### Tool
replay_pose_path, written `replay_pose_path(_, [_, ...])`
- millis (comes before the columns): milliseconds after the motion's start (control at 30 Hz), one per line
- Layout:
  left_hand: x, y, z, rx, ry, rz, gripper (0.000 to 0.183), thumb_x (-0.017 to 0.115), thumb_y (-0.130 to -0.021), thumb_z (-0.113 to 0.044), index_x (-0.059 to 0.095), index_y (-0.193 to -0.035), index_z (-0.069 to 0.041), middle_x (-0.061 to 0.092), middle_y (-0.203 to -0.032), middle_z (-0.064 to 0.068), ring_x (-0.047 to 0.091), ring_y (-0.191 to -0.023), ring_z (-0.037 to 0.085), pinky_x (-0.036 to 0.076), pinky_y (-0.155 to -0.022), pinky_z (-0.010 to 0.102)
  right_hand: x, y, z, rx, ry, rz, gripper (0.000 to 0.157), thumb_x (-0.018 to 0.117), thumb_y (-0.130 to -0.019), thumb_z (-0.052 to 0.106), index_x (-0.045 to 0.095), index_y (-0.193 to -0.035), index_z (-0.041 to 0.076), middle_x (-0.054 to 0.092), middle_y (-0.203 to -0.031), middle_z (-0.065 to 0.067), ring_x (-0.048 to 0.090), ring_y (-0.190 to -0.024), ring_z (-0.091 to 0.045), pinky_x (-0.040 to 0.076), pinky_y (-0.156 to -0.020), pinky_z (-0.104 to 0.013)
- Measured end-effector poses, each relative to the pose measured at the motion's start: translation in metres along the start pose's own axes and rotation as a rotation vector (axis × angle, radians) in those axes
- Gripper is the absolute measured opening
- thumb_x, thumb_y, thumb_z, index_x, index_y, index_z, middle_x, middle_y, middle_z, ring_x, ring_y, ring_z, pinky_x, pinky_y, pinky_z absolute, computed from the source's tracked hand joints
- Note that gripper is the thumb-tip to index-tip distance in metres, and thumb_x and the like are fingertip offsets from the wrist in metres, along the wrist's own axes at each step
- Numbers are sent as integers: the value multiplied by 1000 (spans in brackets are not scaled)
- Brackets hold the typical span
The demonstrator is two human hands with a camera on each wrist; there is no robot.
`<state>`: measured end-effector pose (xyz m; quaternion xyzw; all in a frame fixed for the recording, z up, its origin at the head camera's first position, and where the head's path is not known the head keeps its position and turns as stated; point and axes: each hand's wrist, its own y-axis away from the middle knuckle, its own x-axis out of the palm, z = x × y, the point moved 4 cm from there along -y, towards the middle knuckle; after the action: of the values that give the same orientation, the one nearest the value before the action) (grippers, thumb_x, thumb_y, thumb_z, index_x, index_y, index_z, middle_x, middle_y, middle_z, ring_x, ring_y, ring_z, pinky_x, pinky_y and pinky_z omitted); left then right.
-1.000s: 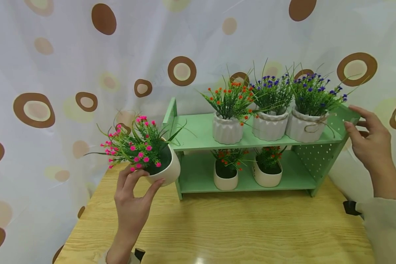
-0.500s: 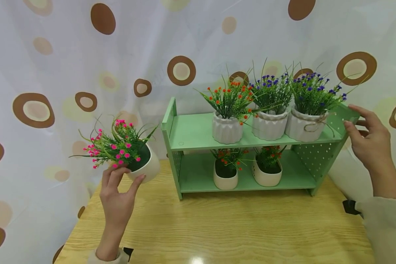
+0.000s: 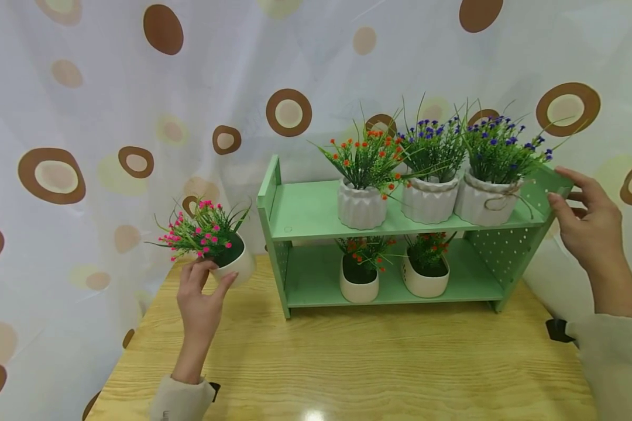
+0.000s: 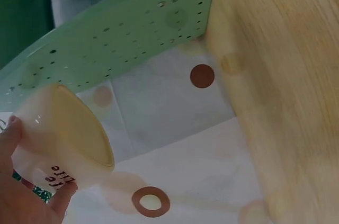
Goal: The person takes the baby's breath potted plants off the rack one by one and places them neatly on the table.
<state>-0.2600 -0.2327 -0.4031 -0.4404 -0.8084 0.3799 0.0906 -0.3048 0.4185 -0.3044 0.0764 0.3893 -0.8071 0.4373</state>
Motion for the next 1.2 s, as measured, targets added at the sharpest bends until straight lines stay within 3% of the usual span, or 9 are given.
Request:
replay_pose_path(100, [9, 2, 16, -48, -21, 43, 32, 88, -82, -7, 65, -102, 0, 58, -113, 12, 53, -117, 5, 52, -107, 49, 0, 0, 0, 0, 1, 0, 50, 52, -109, 31, 43, -156, 44, 48, -152, 12, 44, -121, 12, 40, -101, -10])
replay_pose_path(433, [39, 10, 51, -117, -78, 191, 34, 90, -80, -12, 65, -102, -2, 61, -110, 17, 63, -113, 34, 57, -101, 51, 0, 1, 0, 1, 4, -1, 50, 52, -109, 31, 43, -156, 43, 47, -154, 9, 44, -120, 13, 40, -100, -11])
replay_pose_path(567, [47, 12, 61, -165, -79, 258, 35, 89, -81, -15, 65, -103, -2, 59, -110, 17, 62, -115, 36, 55, -104, 51, 1, 1, 0, 6, 8, 4, 50, 51, -109, 32, 41, -156, 44, 47, -155, 7, 44, -123, 10, 40, -104, -12])
replay_pose_path(733, [53, 13, 65, -171, -126, 329, 35, 89, -83, -19, 64, -102, -4, 59, -109, 16, 62, -116, 36, 56, -103, 52, 1, 1, 0, 12, 18, 11, 50, 49, -110, 33, 40, -157, 46, 46, -157, 5, 45, -130, 3, 40, -108, -15])
replay_pose_path(1200, [58, 19, 80, -235, -125, 416, 35, 90, -80, -17, 66, -102, -5, 61, -119, 16, 59, -121, 37, 58, -98, 53, 1, 1, 1, 4, 7, 5, 50, 50, -109, 32, 41, -156, 45, 48, -152, 9, 45, -125, 8, 41, -103, -12])
